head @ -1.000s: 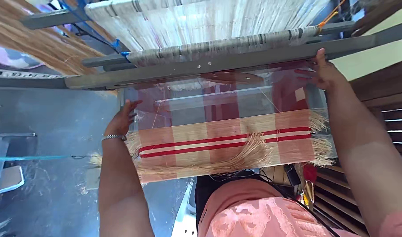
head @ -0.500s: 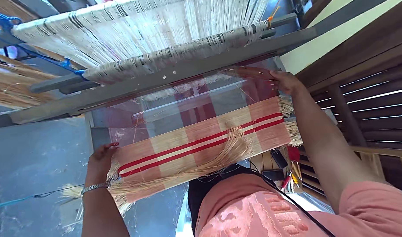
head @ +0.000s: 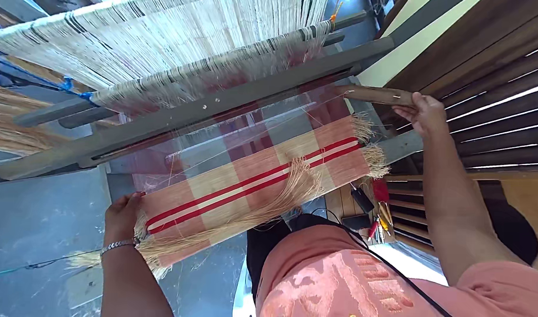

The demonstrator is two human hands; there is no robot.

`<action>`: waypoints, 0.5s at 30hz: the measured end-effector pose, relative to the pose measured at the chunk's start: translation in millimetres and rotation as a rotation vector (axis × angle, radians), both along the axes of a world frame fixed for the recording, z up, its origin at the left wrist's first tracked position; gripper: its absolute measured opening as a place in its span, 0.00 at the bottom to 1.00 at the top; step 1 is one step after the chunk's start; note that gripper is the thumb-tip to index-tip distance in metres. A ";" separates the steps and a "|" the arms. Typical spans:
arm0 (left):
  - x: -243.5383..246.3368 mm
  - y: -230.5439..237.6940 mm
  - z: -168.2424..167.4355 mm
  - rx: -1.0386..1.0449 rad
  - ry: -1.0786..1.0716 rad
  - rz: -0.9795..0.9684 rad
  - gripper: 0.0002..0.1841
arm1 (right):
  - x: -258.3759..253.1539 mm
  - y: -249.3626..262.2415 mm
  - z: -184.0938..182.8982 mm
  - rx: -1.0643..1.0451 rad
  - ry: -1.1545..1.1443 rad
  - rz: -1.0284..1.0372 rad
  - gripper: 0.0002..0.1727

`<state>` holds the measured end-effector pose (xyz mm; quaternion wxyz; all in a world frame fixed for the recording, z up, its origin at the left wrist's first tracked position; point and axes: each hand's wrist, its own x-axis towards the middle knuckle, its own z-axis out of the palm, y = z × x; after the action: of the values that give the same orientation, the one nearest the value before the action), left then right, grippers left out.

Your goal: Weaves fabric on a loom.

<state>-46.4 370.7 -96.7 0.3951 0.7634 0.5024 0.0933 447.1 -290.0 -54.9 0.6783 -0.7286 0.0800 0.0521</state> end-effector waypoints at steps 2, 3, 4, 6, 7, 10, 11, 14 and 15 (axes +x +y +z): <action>0.8 -3.0 0.3 0.000 -0.008 0.014 0.18 | -14.2 -20.9 10.6 -0.056 -0.020 -0.036 0.20; 1.2 -4.3 0.3 -0.003 -0.012 0.015 0.18 | -21.0 -30.2 15.5 -0.089 -0.027 -0.045 0.20; 1.6 -5.4 0.2 -0.004 -0.014 0.012 0.18 | -27.9 -38.2 20.0 -0.121 -0.037 -0.047 0.20; 3.0 -8.1 1.1 -0.002 -0.010 0.011 0.18 | -41.3 -47.5 28.6 -0.177 -0.076 -0.043 0.20; 3.9 -9.3 1.3 0.003 -0.006 0.010 0.18 | -47.3 -49.1 33.4 -0.211 -0.100 -0.034 0.21; 6.4 -12.5 0.8 0.035 0.006 0.012 0.18 | -61.1 -42.0 50.3 -0.424 -0.213 0.008 0.24; 7.5 -14.3 1.0 0.049 0.015 0.008 0.18 | -66.3 -33.6 59.5 -0.549 -0.248 0.028 0.25; 9.6 -16.2 -1.6 0.120 0.086 -0.016 0.20 | -79.5 7.3 88.2 -0.957 -0.242 0.138 0.28; 10.3 -15.9 -2.4 0.145 0.117 -0.024 0.20 | -79.7 23.4 92.2 -1.042 -0.229 0.192 0.29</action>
<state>-36.1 354.8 -99.1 0.3099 0.8001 0.5073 0.0797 367.4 -266.6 37.3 0.2239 -0.9735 -0.0459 -0.0124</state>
